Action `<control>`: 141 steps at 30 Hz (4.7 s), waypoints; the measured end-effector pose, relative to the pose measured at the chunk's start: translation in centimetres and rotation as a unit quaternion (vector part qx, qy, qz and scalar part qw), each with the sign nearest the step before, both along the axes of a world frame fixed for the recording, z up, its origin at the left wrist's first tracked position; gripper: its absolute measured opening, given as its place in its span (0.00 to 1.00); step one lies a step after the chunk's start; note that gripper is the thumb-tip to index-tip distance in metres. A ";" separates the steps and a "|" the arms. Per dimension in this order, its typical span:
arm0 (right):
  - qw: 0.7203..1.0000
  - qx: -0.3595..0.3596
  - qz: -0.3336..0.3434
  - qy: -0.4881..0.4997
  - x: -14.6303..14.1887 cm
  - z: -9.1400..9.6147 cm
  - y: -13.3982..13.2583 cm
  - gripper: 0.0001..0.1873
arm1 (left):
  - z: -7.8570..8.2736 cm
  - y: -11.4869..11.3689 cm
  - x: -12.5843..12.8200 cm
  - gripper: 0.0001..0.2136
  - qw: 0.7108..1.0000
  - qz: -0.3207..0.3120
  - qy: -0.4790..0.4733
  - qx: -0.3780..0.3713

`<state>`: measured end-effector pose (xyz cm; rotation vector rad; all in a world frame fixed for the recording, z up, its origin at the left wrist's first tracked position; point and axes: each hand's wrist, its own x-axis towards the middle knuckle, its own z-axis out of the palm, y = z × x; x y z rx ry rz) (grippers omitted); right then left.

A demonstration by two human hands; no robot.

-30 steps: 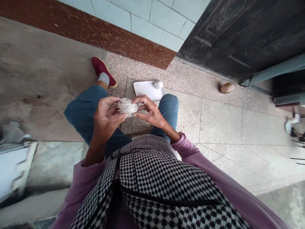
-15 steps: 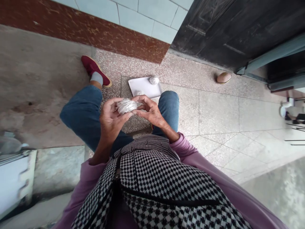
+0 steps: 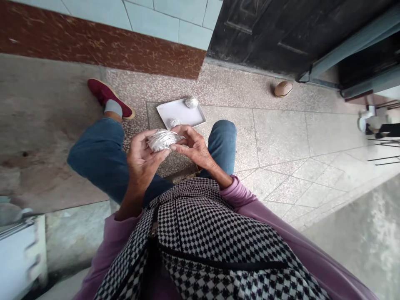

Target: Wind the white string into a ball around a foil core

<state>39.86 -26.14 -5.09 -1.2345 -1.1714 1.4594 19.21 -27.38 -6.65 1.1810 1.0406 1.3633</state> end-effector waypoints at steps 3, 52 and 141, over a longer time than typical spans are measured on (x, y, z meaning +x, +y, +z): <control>1.000 0.009 0.024 0.017 1.3 -0.5 0.4 0.38 | -0.4 -0.2 0.3 0.34 0.999 0.008 -0.049 -0.018; 0.989 0.007 0.150 -0.013 2.5 -0.6 5.3 0.36 | 3.1 0.0 -1.7 0.31 0.969 -0.172 -0.048 -0.173; 0.986 -0.099 0.133 0.020 0.7 -1.1 1.9 0.24 | -1.9 1.0 1.5 0.46 0.997 0.007 -0.053 -0.063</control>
